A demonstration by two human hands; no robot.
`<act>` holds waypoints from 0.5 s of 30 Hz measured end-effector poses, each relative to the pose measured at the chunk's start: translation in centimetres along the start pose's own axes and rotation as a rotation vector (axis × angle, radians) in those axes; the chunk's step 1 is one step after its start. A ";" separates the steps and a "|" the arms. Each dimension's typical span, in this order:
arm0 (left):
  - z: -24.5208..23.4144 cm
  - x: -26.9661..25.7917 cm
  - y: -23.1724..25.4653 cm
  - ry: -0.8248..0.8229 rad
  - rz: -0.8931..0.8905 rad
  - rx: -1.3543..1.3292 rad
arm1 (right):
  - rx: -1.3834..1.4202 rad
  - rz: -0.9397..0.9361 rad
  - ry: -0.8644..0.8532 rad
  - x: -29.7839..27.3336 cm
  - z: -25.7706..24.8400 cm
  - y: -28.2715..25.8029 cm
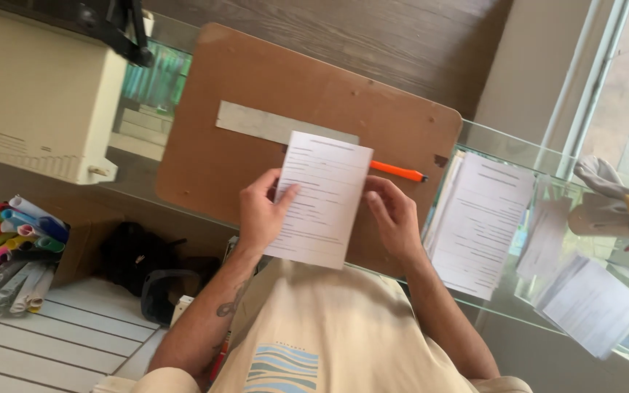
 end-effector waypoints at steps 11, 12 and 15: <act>-12.5 4.4 -1.8 0.137 0.399 0.553 | -0.894 -0.217 -0.034 12.9 8.6 -1.8; -12.9 4.4 -1.5 0.163 0.508 0.603 | -0.937 -0.197 -0.046 13.6 9.3 -1.8; -11.2 4.4 -4.7 0.063 0.612 0.489 | -1.008 -0.144 -0.126 14.9 10.1 -1.5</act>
Point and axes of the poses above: each hand's wrist, its own x-axis towards the middle knuckle, its own z-axis out of the palm, y = z × x, the point moved 5 cm from there along x, towards the middle knuckle, and after that the axes turned 2 degrees about -y, right-handed, at the moved point
